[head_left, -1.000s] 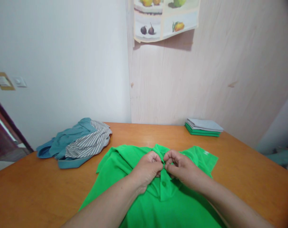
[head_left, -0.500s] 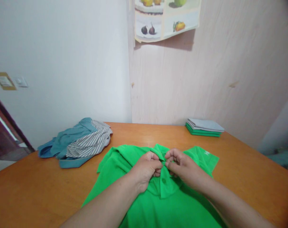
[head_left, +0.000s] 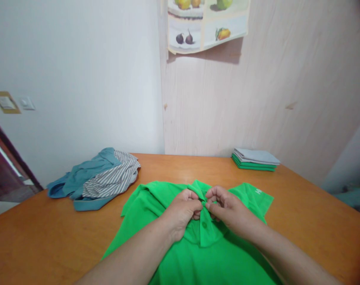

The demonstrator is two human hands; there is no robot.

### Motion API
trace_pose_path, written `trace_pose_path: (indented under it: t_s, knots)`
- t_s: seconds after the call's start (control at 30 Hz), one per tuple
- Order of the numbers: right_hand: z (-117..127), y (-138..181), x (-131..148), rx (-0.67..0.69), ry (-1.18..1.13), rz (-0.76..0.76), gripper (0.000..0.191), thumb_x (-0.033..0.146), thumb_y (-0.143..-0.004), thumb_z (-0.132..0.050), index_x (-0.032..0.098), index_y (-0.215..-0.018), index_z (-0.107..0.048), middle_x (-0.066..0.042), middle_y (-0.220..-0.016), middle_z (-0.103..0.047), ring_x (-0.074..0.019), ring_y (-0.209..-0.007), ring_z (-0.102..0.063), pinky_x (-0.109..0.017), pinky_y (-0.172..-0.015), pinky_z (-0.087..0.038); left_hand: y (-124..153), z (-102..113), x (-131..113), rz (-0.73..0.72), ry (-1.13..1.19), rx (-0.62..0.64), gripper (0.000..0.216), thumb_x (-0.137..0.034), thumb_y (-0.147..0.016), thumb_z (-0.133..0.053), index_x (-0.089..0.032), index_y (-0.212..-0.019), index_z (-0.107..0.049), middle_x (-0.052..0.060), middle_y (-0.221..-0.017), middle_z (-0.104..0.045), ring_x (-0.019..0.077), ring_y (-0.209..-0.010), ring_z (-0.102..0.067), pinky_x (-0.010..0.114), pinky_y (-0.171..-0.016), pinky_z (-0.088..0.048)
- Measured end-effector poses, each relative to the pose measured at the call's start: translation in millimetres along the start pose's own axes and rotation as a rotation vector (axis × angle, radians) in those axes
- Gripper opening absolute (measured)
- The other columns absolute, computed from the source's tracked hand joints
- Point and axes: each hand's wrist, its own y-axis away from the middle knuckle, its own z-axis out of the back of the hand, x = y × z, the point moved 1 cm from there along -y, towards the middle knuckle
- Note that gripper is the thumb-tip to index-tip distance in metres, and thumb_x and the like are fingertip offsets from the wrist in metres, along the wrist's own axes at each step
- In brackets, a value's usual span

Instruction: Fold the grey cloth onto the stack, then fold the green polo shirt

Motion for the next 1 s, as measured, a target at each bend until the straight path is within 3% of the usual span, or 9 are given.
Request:
trace_pose_path:
  t_s: [0.4, 0.6, 0.87, 1.0]
  knots:
    - [0.4, 0.0, 1.8, -0.007, -0.011, -0.016, 0.017, 0.033, -0.085, -0.059, 0.023, -0.095, -0.049, 0.007, -0.070, -0.055, -0.0107, -0.059, -0.055, -0.024, -0.053, -0.040, 0.8, -0.1, -0.8, 0.006, 0.057, 0.011, 0.027, -0.009, -0.057, -0.056, -0.020, -0.080, -0.047, -0.007, -0.058, -0.047, 0.0088, -0.052, -0.045, 0.022, -0.050, -0.034]
    - [-0.6, -1.1, 0.0, -0.065, 0.129, 0.006, 0.009, 0.029, -0.084, -0.056, 0.023, -0.087, -0.050, 0.007, -0.060, -0.053, -0.0117, -0.054, -0.049, -0.024, -0.050, -0.035, 1.0, 0.9, -1.3, -0.002, 0.045, 0.040, 0.024, -0.013, -0.060, -0.059, -0.019, -0.082, -0.051, -0.006, -0.061, -0.050, 0.0094, -0.056, -0.047, 0.023, -0.052, -0.036]
    - [0.1, 0.3, 0.9, -0.040, 0.161, 0.046, 0.002, 0.023, -0.083, -0.054, 0.023, -0.083, -0.052, 0.006, -0.061, -0.052, -0.0120, -0.056, -0.049, -0.025, -0.051, -0.033, 3.0, -1.3, -3.5, -0.033, -0.008, 0.001, 0.029, -0.010, -0.056, -0.057, -0.020, -0.082, -0.049, -0.008, -0.059, -0.047, 0.0084, -0.053, -0.043, 0.023, -0.050, -0.031]
    - [-0.4, 1.1, 3.2, -0.016, 0.114, 0.010, 0.008, 0.030, -0.086, -0.056, 0.023, -0.085, -0.053, 0.006, -0.061, -0.055, -0.0118, -0.056, -0.050, -0.025, -0.053, -0.036, 3.5, -1.1, -4.6, -0.041, -0.001, -0.006, 0.031, -0.009, -0.056, -0.057, -0.021, -0.083, -0.047, -0.009, -0.057, -0.045, 0.0086, -0.052, -0.042, 0.023, -0.049, -0.028]
